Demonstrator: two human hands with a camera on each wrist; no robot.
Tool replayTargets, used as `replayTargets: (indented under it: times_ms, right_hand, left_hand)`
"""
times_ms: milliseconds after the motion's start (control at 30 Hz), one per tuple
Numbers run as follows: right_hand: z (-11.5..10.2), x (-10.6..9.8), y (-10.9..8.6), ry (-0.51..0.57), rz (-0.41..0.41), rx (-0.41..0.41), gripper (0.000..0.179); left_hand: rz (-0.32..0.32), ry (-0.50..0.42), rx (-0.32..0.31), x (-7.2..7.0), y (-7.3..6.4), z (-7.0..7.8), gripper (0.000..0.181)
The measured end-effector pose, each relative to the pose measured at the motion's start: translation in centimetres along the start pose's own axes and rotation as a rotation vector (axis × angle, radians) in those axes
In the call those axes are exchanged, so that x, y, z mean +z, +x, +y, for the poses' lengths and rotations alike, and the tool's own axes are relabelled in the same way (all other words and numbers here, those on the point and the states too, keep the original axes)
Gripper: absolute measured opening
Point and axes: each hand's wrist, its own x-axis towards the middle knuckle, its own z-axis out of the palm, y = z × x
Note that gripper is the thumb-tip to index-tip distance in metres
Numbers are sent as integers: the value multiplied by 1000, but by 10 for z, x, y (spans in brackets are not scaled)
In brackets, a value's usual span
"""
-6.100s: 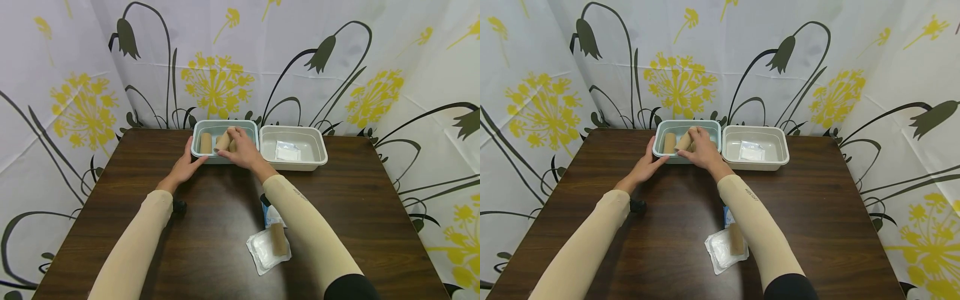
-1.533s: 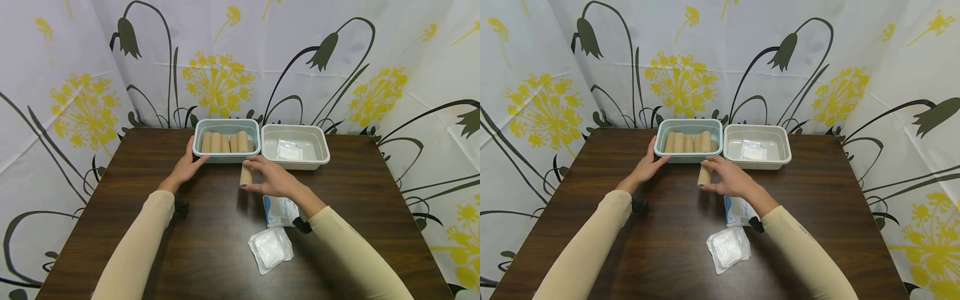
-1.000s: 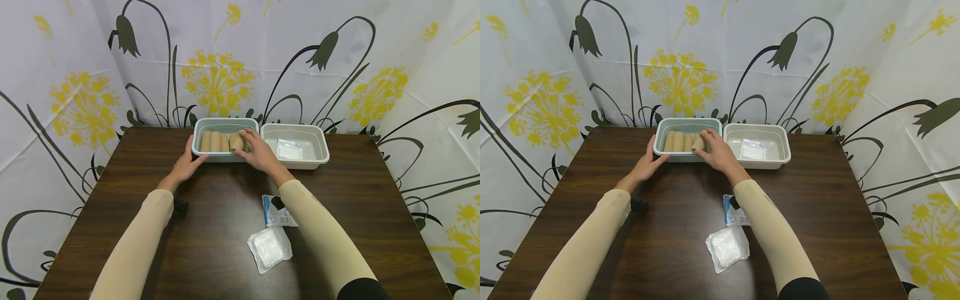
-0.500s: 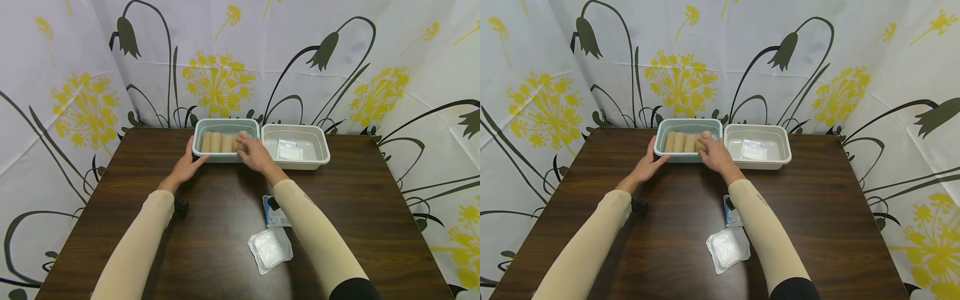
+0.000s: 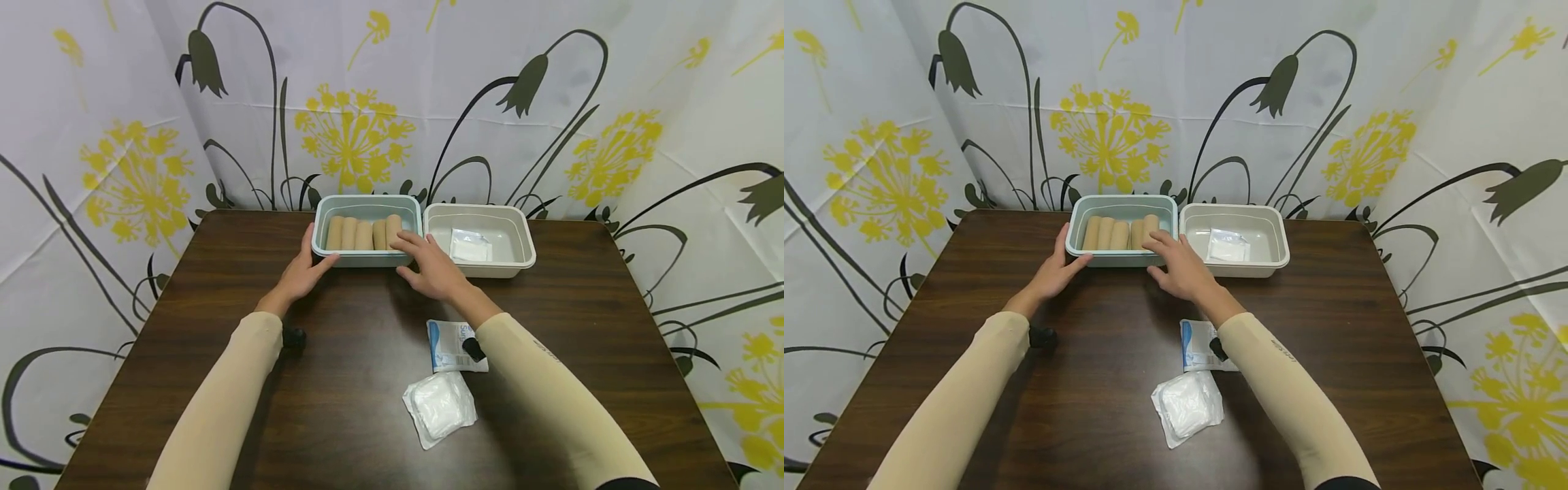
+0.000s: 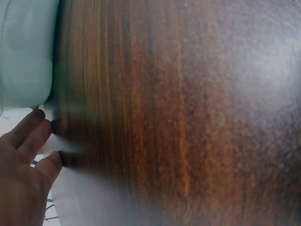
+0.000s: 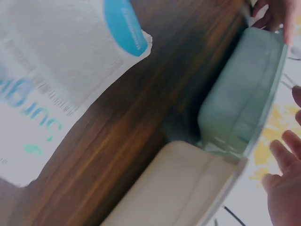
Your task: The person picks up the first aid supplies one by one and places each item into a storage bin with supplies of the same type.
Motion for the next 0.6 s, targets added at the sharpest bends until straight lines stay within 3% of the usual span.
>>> replayTargets:
  times_ms: [300,600]
  right_hand:
    - [2,-27,-62,27,-136,-5,48]
    - [13,-22,-118,9,-327,29,56]
  left_hand:
    - [1,7,1,2,0,-1,93]
    - [2,-4,0,0,0,0,94]
